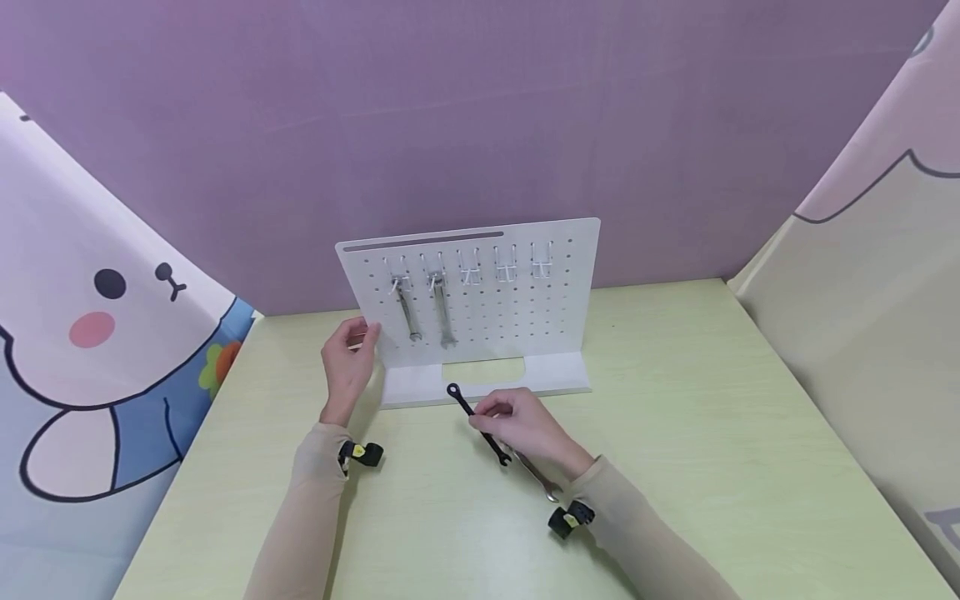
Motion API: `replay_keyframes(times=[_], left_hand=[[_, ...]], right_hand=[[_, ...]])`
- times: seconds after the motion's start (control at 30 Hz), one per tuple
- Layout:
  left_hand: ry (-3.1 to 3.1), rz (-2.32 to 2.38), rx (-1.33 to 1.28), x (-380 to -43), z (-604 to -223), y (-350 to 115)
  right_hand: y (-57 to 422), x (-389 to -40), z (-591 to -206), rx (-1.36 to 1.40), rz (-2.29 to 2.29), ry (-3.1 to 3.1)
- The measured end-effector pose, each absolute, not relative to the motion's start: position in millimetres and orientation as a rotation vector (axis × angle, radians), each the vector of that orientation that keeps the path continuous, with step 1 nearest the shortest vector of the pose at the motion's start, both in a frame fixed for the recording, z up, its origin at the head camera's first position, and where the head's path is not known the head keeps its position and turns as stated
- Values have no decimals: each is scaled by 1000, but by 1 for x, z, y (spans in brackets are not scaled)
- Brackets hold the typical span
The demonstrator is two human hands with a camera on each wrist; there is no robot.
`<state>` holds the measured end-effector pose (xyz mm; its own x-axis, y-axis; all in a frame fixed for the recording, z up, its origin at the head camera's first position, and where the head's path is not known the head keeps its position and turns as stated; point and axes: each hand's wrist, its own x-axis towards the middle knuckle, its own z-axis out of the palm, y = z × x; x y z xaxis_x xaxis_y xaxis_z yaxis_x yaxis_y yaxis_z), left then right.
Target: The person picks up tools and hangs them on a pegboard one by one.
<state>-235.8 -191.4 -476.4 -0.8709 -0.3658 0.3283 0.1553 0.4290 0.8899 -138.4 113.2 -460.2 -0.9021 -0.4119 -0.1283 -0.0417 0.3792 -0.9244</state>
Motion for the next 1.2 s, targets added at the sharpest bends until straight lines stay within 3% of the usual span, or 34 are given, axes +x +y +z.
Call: replay_keyframes(times=[1.2], left_hand=[[-2223,-1450,173,-234,-475,-192]], right_hand=[[108,-165,-418,-390,-1736,2295]])
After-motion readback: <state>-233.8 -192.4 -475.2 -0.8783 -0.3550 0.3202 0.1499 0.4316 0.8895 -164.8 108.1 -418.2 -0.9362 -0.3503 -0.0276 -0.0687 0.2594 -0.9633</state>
